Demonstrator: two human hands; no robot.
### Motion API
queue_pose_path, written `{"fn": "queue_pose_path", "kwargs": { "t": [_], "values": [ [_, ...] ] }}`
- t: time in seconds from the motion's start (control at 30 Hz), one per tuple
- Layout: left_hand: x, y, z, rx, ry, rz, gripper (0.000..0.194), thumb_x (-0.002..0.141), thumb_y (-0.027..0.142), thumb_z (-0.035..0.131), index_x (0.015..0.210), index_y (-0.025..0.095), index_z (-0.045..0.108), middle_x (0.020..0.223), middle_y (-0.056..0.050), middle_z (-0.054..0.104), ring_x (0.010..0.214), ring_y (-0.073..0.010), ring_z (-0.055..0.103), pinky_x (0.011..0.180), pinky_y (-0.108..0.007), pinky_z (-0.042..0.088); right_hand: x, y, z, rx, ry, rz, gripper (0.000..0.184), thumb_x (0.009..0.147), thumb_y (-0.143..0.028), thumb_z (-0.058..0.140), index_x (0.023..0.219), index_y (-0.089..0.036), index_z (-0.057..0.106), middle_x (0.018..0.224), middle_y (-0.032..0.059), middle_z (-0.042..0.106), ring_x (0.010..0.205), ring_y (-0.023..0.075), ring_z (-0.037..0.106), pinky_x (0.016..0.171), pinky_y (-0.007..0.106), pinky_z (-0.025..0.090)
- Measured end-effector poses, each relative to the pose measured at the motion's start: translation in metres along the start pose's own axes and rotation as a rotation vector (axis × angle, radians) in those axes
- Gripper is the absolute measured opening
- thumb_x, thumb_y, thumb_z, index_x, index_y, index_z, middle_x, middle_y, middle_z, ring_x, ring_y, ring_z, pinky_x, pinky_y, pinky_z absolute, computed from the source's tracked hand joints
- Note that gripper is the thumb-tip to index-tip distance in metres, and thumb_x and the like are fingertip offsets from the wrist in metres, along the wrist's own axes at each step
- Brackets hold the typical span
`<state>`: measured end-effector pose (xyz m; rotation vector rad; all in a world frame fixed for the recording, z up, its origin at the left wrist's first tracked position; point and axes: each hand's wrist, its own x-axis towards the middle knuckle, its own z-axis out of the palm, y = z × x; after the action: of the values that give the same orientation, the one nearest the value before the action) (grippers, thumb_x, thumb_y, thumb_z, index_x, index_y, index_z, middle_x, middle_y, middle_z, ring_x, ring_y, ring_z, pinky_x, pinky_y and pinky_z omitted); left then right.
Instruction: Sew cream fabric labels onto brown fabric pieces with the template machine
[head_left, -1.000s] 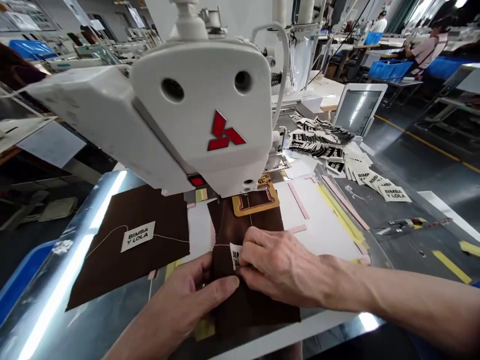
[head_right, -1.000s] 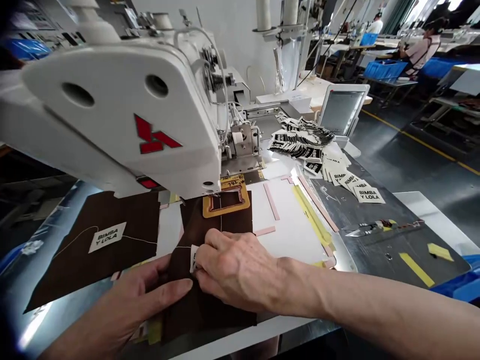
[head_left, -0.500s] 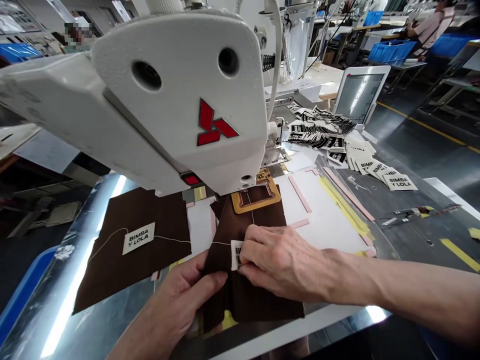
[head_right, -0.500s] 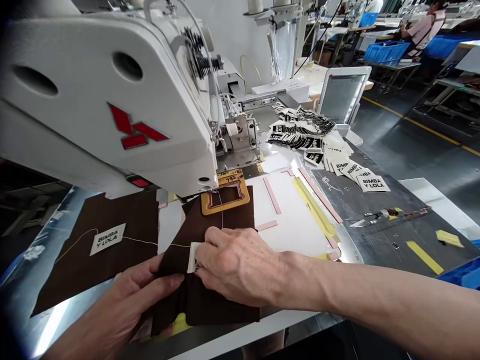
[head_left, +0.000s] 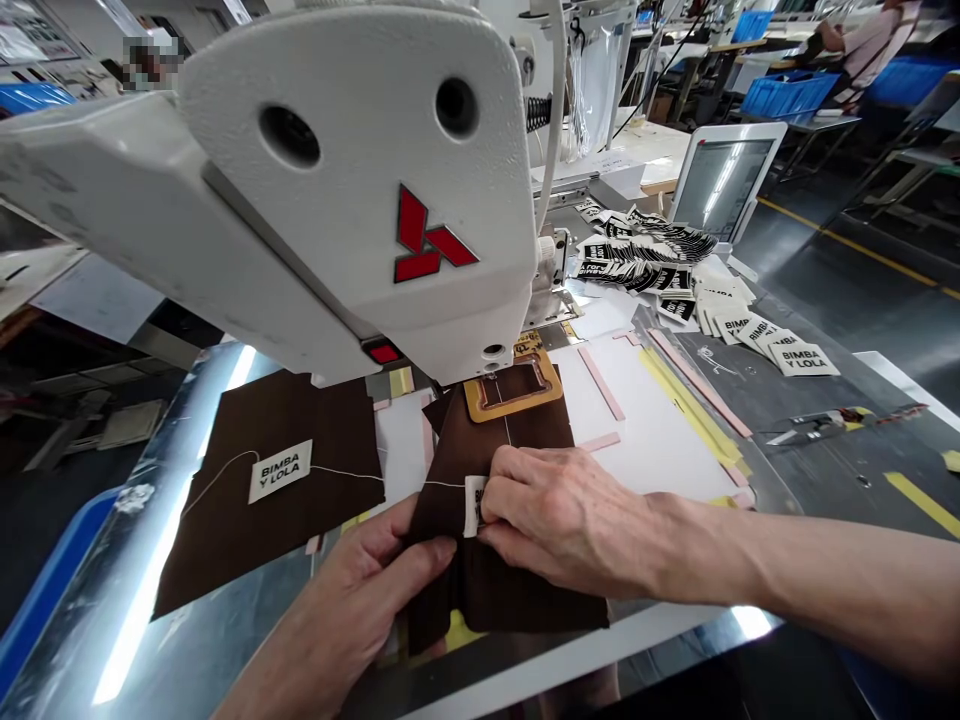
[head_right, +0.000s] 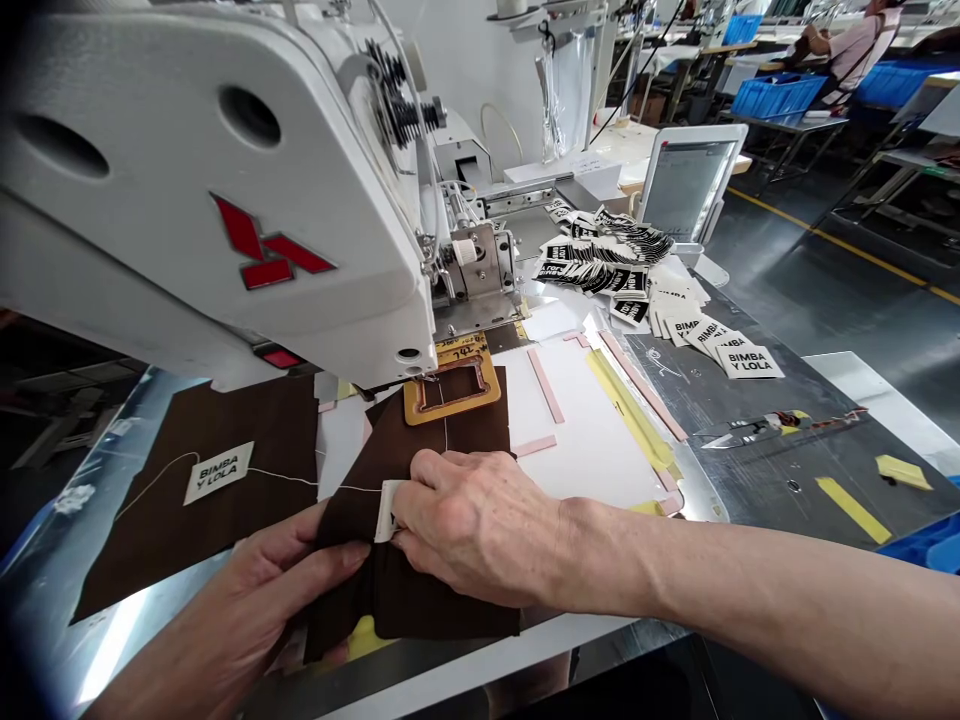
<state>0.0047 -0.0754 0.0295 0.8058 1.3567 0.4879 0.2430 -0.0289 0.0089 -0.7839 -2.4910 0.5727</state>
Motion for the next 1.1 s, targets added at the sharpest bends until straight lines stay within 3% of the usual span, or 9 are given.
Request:
{"fn": "queue_pose_path", "kwargs": {
  "t": [0.3, 0.73, 1.1],
  "values": [
    [0.0003, -0.0002, 0.0, -0.011, -0.001, 0.027, 0.04, 0.09, 0.052, 0.083, 0.116, 0.023, 0.078, 0.079, 0.0, 0.065, 0.069, -0.0179, 0.062, 0.056, -0.027, 0.057, -0.0015, 0.0001, 0.0011, 0.0, 0.004, -0.003, 0.016, 0.112, -0.018, 0.05, 0.097, -0.018, 0.057, 0.093, 0.0029, 0.056, 0.075, 0.0161, 0.05, 0.067, 0.03, 0.044],
    [-0.0035, 0.0034, 0.0001, -0.004, 0.022, -0.033, 0.046, 0.088, 0.053, 0.082, 0.125, 0.025, 0.075, 0.081, -0.001, 0.067, 0.071, -0.0206, 0.065, 0.057, -0.029, 0.06, -0.0011, 0.0007, 0.0031, -0.017, 0.013, -0.011, 0.017, 0.112, -0.017, 0.05, 0.097, -0.016, 0.059, 0.092, 0.0028, 0.055, 0.073, 0.0153, 0.048, 0.064, 0.03, 0.042],
    [-0.0029, 0.0044, 0.0002, 0.001, 0.012, -0.056, 0.049, 0.085, 0.051, 0.083, 0.128, 0.029, 0.073, 0.075, 0.001, 0.066, 0.069, -0.0202, 0.065, 0.067, -0.031, 0.061, 0.0, -0.0003, 0.0025, 0.004, -0.002, 0.015, 0.018, 0.111, -0.019, 0.051, 0.096, -0.017, 0.06, 0.094, 0.0043, 0.059, 0.076, 0.017, 0.054, 0.066, 0.031, 0.045]
  ]
}}
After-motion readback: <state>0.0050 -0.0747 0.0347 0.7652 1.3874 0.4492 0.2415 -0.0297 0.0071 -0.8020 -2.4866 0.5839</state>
